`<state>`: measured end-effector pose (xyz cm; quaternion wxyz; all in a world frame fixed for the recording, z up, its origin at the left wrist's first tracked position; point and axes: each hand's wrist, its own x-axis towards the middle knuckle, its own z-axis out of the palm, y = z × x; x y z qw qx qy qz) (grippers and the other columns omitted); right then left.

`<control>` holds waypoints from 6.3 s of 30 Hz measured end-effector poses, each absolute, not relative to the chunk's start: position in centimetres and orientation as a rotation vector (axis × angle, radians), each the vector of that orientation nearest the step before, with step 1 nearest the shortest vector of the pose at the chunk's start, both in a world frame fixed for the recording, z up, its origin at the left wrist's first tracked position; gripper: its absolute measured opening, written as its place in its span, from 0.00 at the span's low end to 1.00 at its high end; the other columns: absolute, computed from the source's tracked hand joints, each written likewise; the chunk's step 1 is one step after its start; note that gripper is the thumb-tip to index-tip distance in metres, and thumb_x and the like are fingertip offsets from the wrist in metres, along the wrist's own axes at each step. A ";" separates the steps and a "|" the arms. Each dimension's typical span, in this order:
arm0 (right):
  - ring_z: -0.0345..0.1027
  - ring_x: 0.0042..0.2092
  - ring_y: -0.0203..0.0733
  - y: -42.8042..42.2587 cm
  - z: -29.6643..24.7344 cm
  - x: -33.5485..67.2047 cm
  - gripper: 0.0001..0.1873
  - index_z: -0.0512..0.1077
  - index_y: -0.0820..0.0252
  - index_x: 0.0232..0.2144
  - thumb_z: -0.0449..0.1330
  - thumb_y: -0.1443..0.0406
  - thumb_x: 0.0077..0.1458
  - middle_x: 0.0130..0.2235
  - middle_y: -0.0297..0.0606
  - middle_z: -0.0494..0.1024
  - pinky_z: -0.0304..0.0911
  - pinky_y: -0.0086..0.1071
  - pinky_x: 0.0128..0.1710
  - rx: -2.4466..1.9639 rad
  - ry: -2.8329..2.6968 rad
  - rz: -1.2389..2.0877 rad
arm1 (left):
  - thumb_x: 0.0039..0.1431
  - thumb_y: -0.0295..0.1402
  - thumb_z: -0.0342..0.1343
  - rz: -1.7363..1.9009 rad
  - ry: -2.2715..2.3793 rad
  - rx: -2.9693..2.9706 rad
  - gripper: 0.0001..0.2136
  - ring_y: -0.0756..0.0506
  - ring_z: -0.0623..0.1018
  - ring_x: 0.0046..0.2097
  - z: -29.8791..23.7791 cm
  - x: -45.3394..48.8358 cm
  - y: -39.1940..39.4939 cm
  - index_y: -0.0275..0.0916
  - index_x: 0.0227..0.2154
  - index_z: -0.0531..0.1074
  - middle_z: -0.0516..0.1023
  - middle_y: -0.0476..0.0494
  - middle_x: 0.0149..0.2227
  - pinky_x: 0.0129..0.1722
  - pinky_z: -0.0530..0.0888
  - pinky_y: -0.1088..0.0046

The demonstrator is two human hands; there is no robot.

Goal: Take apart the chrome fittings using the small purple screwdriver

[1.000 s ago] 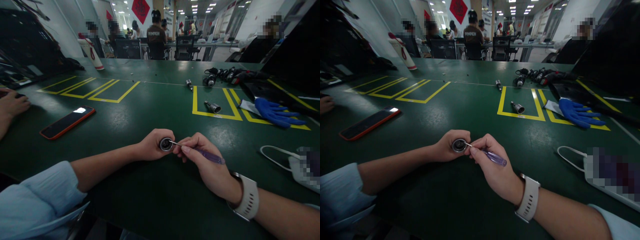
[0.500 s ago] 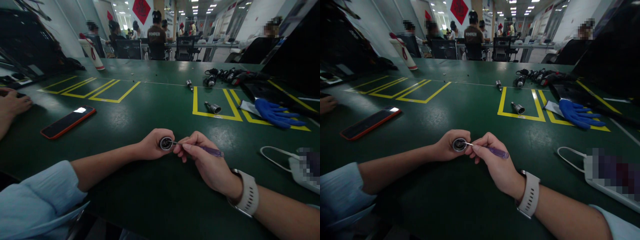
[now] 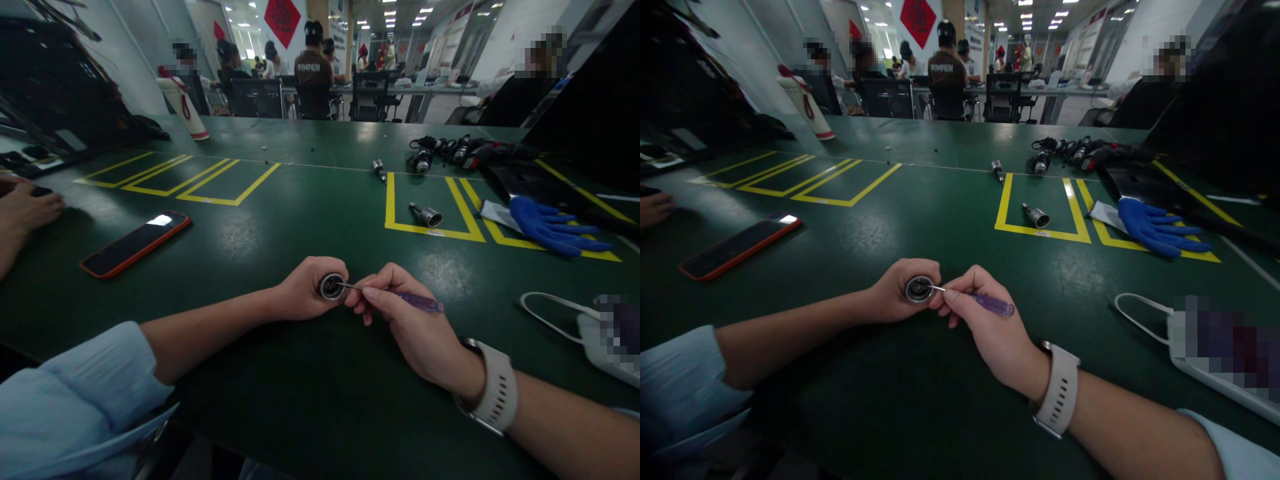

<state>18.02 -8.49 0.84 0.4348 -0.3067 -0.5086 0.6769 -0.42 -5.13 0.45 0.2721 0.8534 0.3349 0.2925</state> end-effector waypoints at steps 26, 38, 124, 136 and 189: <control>0.68 0.35 0.38 -10.2 0.8 18.4 0.04 0.66 0.56 0.32 0.53 0.69 0.59 0.34 0.35 0.73 0.62 0.34 0.34 -0.932 -1.886 0.886 | 0.50 0.29 0.54 0.713 0.971 2.355 0.03 0.52 0.69 0.26 0.4 -0.2 -5.2 0.36 0.25 0.66 0.69 0.50 0.24 0.25 0.64 0.78; 0.69 0.33 0.40 -9.4 1.4 18.6 0.06 0.68 0.58 0.26 0.55 0.68 0.55 0.30 0.35 0.75 0.62 0.34 0.32 -0.968 -1.757 1.159 | 0.51 0.31 0.53 0.570 0.985 2.532 0.05 0.52 0.68 0.25 0.3 -0.4 -5.2 0.37 0.24 0.65 0.68 0.51 0.22 0.26 0.62 0.77; 0.69 0.31 0.39 -8.9 0.7 18.8 0.07 0.69 0.59 0.23 0.57 0.71 0.51 0.27 0.33 0.76 0.62 0.34 0.31 -0.828 -1.425 1.442 | 0.55 0.28 0.53 0.696 0.756 2.655 0.06 0.50 0.67 0.26 0.6 -0.5 -5.4 0.38 0.24 0.64 0.66 0.50 0.23 0.29 0.64 0.72; 0.69 0.34 0.40 -9.1 0.1 18.6 0.06 0.68 0.58 0.27 0.56 0.72 0.53 0.30 0.33 0.75 0.62 0.36 0.36 -0.749 -1.447 1.391 | 0.51 0.29 0.57 0.819 0.784 2.401 0.06 0.52 0.67 0.26 0.6 -0.5 -5.3 0.36 0.24 0.65 0.68 0.51 0.23 0.27 0.64 0.76; 0.63 0.32 0.36 -9.3 1.0 18.4 0.05 0.68 0.60 0.33 0.52 0.68 0.59 0.31 0.34 0.69 0.59 0.32 0.33 -0.756 -1.809 1.059 | 0.55 0.36 0.52 0.724 2.074 2.455 0.10 0.39 0.70 0.47 -0.1 -14.6 10.3 0.38 0.38 0.67 0.73 0.37 0.43 0.50 0.63 0.61</control>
